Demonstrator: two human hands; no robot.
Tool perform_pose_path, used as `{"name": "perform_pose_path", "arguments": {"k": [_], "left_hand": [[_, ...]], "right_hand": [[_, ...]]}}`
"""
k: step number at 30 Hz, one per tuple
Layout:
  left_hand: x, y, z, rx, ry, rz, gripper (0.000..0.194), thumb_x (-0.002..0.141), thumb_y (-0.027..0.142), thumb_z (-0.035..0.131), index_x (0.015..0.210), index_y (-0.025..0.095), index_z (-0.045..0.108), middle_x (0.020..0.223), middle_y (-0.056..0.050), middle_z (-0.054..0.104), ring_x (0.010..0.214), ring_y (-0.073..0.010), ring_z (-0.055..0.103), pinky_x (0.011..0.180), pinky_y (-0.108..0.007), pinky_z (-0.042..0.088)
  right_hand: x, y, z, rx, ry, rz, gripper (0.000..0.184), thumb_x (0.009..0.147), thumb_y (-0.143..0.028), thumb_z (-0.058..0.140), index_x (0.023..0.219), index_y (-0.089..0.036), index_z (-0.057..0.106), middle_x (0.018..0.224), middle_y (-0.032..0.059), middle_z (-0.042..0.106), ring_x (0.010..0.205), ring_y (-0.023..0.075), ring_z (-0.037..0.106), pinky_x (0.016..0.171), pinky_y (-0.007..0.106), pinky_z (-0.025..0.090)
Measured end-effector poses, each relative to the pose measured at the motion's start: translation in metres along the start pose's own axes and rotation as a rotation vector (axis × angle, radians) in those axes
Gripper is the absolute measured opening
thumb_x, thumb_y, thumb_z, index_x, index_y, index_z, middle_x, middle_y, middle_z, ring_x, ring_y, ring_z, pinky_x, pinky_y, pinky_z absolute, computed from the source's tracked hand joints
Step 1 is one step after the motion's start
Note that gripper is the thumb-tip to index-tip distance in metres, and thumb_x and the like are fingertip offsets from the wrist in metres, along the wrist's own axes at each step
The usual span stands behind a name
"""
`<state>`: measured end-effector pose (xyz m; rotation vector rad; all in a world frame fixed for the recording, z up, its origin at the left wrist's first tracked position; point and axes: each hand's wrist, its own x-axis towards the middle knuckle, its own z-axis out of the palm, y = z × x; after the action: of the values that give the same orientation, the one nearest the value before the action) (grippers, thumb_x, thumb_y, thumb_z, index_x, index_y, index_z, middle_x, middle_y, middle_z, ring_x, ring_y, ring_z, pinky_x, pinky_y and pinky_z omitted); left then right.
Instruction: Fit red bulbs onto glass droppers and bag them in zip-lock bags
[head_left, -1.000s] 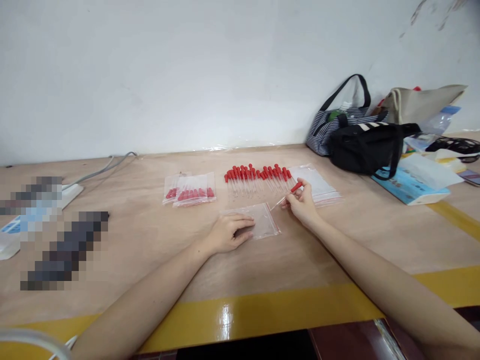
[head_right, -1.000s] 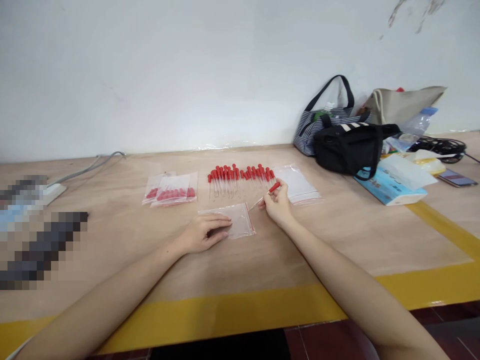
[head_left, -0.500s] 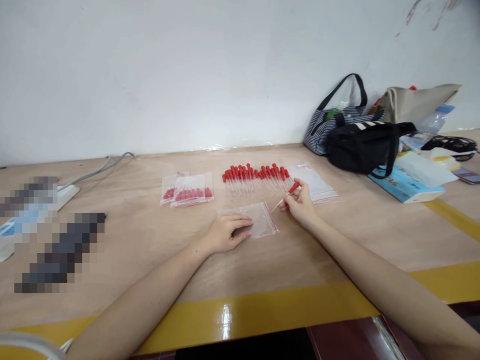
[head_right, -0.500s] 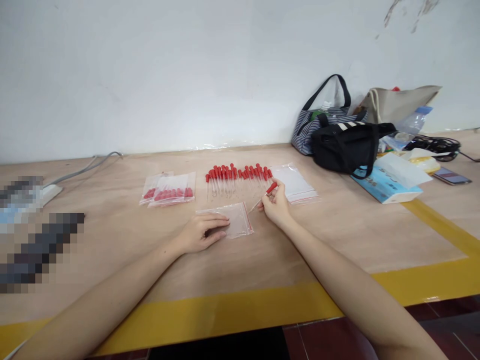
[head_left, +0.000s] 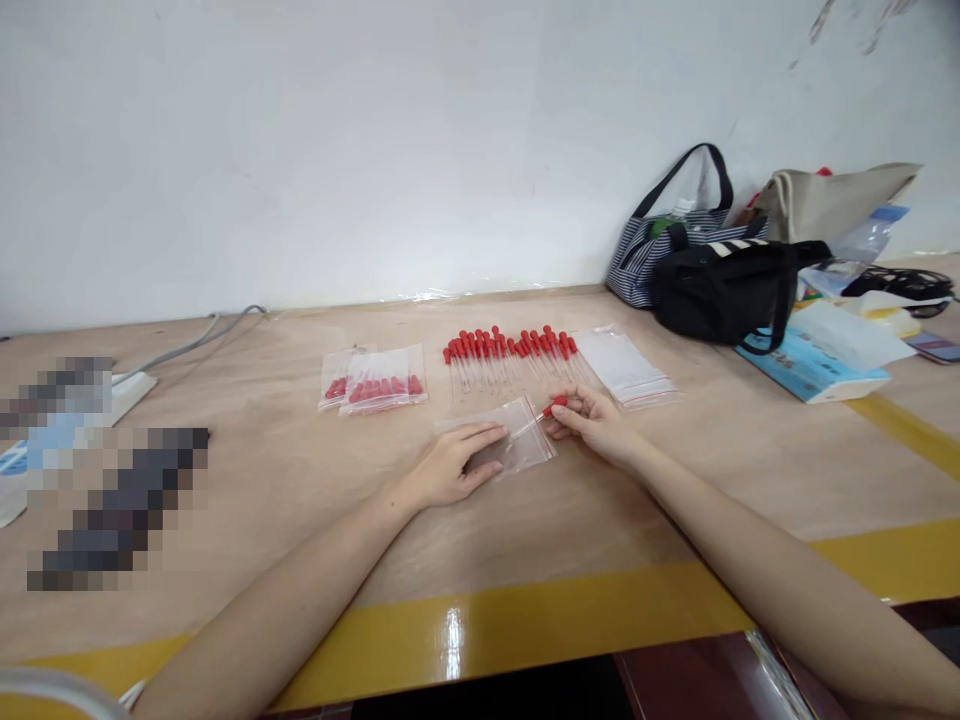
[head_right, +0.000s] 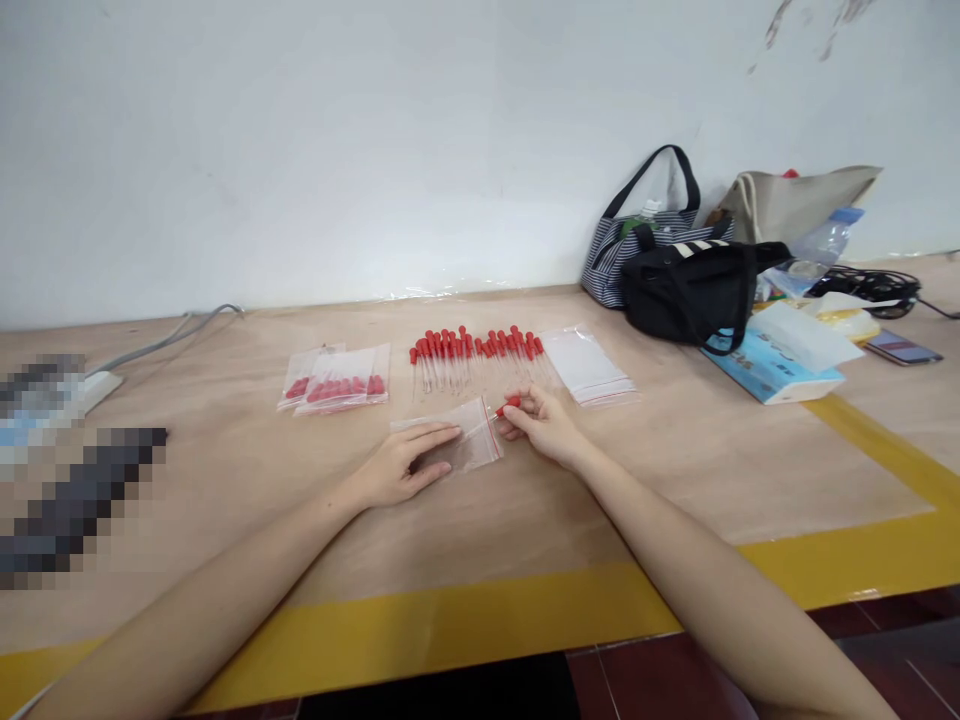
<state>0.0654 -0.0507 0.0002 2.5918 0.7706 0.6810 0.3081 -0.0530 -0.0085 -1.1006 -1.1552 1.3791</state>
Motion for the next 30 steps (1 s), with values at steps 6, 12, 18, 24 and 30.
{"name": "perform_pose_path", "arguments": {"k": [6,12,18,24,30], "left_hand": [[0.001,0.000,0.000,-0.018,-0.005,0.005,0.041,0.083,0.029,0.049,0.123,0.018,0.048,0.121,-0.010,0.056,0.110,-0.0205,0.054,0.093,-0.037,0.044],[0.002,0.001,0.000,-0.025,0.002,0.008,0.040,0.084,0.029,0.049,0.123,0.019,0.048,0.119,-0.009,0.057,0.108,-0.0202,0.054,0.092,-0.036,0.045],[0.001,-0.002,-0.004,0.004,0.057,0.015,0.030,0.083,0.030,0.052,0.110,0.018,0.058,0.109,-0.008,0.062,0.102,-0.0188,0.056,0.089,-0.035,0.046],[-0.002,-0.006,-0.009,-0.010,0.017,-0.005,0.031,0.082,0.032,0.053,0.110,0.020,0.058,0.106,-0.007,0.063,0.101,-0.0189,0.057,0.088,-0.035,0.046],[-0.002,-0.004,-0.010,-0.003,0.014,-0.067,0.032,0.081,0.033,0.053,0.111,0.021,0.054,0.106,-0.006,0.063,0.092,-0.0180,0.060,0.073,-0.030,0.050]], "right_hand": [[-0.002,0.000,-0.003,0.001,-0.221,-0.074,0.026,0.069,-0.030,0.068,0.083,-0.018,0.051,0.079,-0.0012,0.061,0.056,0.0067,0.055,0.051,0.021,0.044],[0.000,0.004,0.006,0.063,-0.365,-0.021,0.023,0.073,-0.033,0.065,0.082,-0.020,0.049,0.068,-0.0054,0.058,0.063,0.0084,0.056,0.064,0.027,0.047],[0.005,0.004,-0.003,-0.134,-0.213,0.018,0.029,0.059,-0.033,0.074,0.074,-0.016,0.056,0.076,0.0012,0.065,0.067,0.0100,0.057,0.066,0.025,0.044],[0.006,-0.003,-0.008,-0.457,-0.318,-0.155,0.031,0.068,-0.045,0.065,0.073,-0.014,0.068,0.074,0.0038,0.062,0.067,0.0129,0.054,0.065,0.027,0.043],[0.000,-0.017,-0.013,-0.625,-0.499,-0.251,0.041,0.081,-0.050,0.047,0.089,-0.016,0.068,0.083,0.0042,0.057,0.078,0.0135,0.052,0.076,0.029,0.042]]}}
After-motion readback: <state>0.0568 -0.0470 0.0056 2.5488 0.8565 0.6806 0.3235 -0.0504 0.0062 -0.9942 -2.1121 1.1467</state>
